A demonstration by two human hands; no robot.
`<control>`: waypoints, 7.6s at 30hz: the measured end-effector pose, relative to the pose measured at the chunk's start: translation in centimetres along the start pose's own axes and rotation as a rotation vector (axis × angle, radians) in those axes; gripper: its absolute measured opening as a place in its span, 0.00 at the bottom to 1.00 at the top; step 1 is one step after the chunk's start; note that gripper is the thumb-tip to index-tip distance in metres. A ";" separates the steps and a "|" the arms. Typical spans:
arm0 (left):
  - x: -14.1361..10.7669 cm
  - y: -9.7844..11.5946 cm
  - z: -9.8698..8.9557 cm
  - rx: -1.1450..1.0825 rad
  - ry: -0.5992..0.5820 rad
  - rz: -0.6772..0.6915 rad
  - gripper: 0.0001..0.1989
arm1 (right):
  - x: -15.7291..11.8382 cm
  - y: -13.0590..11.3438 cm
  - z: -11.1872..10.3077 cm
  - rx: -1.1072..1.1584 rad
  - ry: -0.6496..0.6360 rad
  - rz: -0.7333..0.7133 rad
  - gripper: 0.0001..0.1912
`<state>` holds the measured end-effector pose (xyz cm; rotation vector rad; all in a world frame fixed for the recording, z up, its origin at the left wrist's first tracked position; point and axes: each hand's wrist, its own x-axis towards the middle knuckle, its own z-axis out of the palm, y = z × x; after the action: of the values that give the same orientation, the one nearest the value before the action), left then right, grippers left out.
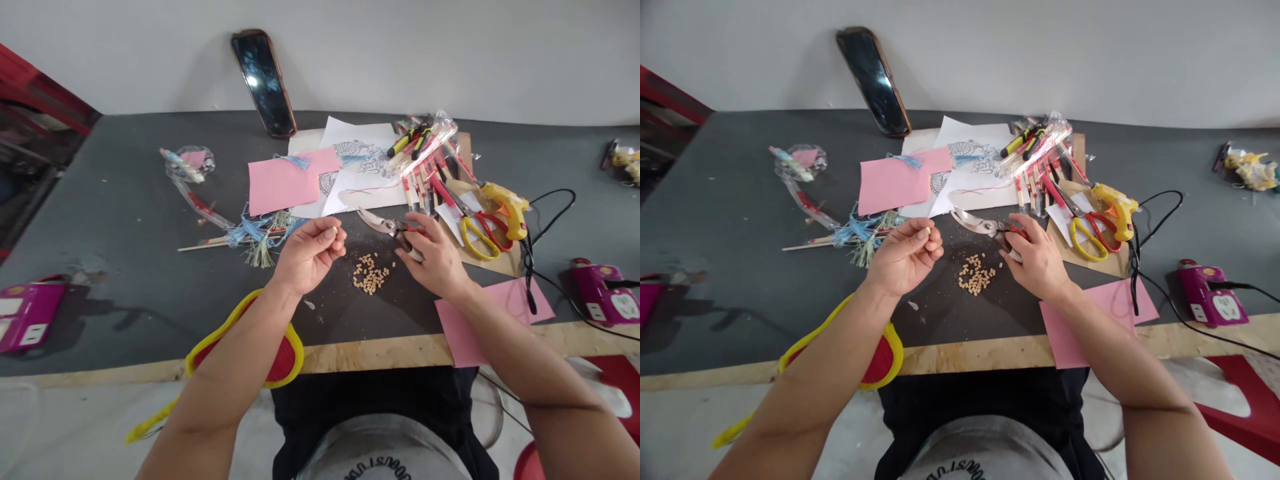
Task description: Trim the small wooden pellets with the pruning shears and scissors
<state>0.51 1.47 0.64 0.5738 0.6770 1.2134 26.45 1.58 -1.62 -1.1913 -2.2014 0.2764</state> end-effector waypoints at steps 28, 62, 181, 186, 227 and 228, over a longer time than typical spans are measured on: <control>0.1 -0.3 0.0 0.225 -0.012 0.118 0.31 | -0.3 -2.9 -1.2 -0.305 -0.122 -0.049 0.14; -0.1 -0.3 -0.6 0.313 -0.061 0.120 0.31 | -0.5 -2.6 -1.1 -0.262 -0.172 -0.074 0.12; -1.1 -1.2 -0.9 0.738 -0.121 0.163 0.13 | -0.3 -1.5 -0.9 -0.370 -0.151 -0.138 0.06; -1.1 -1.3 -0.8 0.711 -0.121 0.147 0.13 | -0.3 -1.4 -0.8 -0.337 -0.153 -0.139 0.08; -1.3 -1.2 -1.4 0.664 -0.231 0.068 0.13 | -0.4 -1.0 -0.7 -0.233 -0.138 -0.182 0.07; -1.3 -1.3 -1.5 0.653 -0.233 0.068 0.13 | -0.4 -1.0 -0.6 -0.233 -0.133 -0.177 0.09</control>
<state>-0.03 -0.06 -1.05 1.2685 0.8586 0.9525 26.30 0.60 -0.84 -1.1150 -2.4914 0.0259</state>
